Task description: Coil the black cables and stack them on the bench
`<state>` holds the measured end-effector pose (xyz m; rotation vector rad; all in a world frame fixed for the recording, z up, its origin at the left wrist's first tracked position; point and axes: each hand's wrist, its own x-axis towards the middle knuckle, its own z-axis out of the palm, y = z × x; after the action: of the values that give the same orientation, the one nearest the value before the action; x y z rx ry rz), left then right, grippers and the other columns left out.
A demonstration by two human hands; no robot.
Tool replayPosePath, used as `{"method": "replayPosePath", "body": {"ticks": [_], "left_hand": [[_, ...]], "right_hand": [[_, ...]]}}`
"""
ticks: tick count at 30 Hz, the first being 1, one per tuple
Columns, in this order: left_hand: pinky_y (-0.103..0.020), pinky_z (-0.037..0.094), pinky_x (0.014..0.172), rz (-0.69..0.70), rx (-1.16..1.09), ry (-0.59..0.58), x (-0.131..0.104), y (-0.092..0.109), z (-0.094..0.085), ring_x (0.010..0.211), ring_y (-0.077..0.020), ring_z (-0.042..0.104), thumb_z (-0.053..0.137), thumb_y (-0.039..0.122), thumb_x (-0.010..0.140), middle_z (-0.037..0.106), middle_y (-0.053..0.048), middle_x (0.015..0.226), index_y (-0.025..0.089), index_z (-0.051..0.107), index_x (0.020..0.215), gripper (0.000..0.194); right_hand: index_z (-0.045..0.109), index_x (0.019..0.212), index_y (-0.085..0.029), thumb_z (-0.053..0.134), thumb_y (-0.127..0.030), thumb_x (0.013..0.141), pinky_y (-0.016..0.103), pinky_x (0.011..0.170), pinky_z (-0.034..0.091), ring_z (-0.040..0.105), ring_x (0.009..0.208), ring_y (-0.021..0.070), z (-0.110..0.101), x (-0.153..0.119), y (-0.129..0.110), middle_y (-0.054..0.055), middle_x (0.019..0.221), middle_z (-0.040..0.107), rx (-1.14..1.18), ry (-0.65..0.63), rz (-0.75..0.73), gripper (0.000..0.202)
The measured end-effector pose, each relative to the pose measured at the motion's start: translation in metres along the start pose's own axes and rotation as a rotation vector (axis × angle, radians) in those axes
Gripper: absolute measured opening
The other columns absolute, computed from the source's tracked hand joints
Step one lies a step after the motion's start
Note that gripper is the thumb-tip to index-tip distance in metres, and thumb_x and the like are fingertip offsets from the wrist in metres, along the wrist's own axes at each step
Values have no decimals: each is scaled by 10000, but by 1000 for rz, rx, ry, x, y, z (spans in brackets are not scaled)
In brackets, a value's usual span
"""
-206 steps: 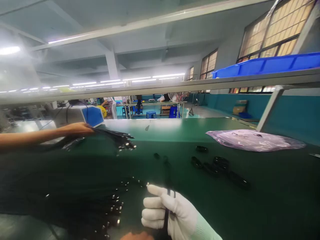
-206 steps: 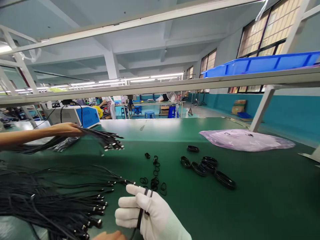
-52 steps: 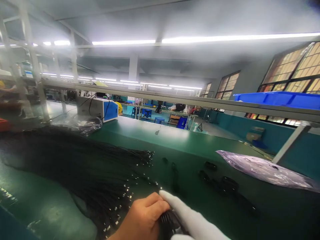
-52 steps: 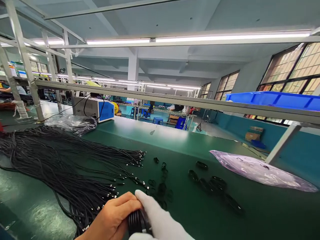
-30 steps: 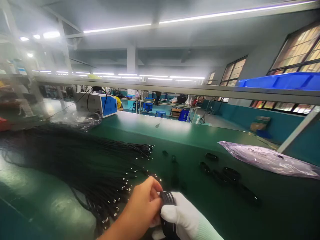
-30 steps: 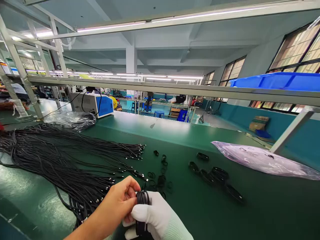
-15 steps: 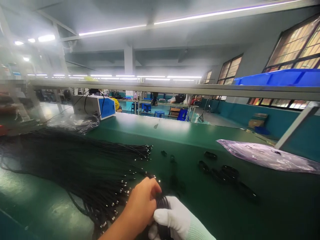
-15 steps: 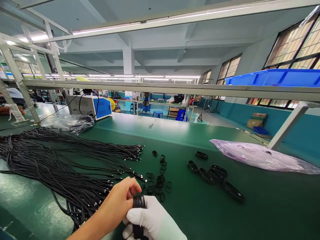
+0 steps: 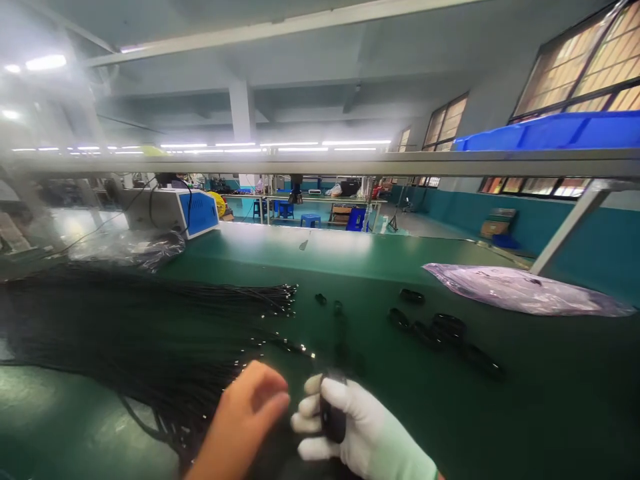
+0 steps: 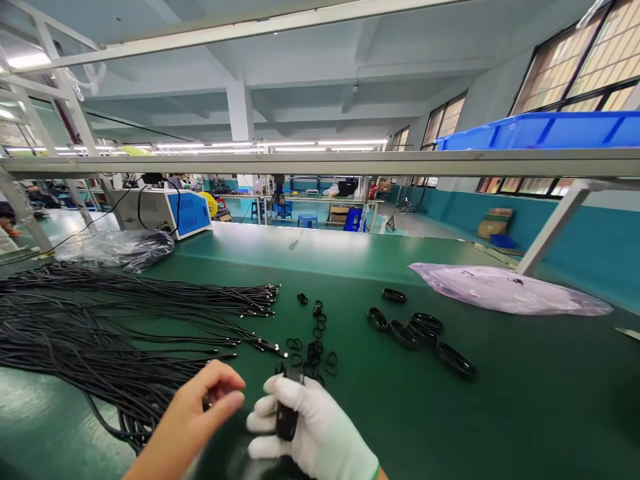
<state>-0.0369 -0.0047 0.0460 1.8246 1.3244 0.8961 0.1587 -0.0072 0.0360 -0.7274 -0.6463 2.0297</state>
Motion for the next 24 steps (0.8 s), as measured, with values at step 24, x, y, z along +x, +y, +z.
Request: {"method": "replayPosePath", "body": {"ticks": [24], "left_hand": [[-245,436,526,-225,-568,-362,52,-12,53,492,-117,555,623,507,662,610,-3,631,183,458,793,387]], "right_hand": [[513,910,-162,743,-379,615,170,343,337,442,422,72,-13,22,10,-30,618,544,-516,424,-397,432]]}}
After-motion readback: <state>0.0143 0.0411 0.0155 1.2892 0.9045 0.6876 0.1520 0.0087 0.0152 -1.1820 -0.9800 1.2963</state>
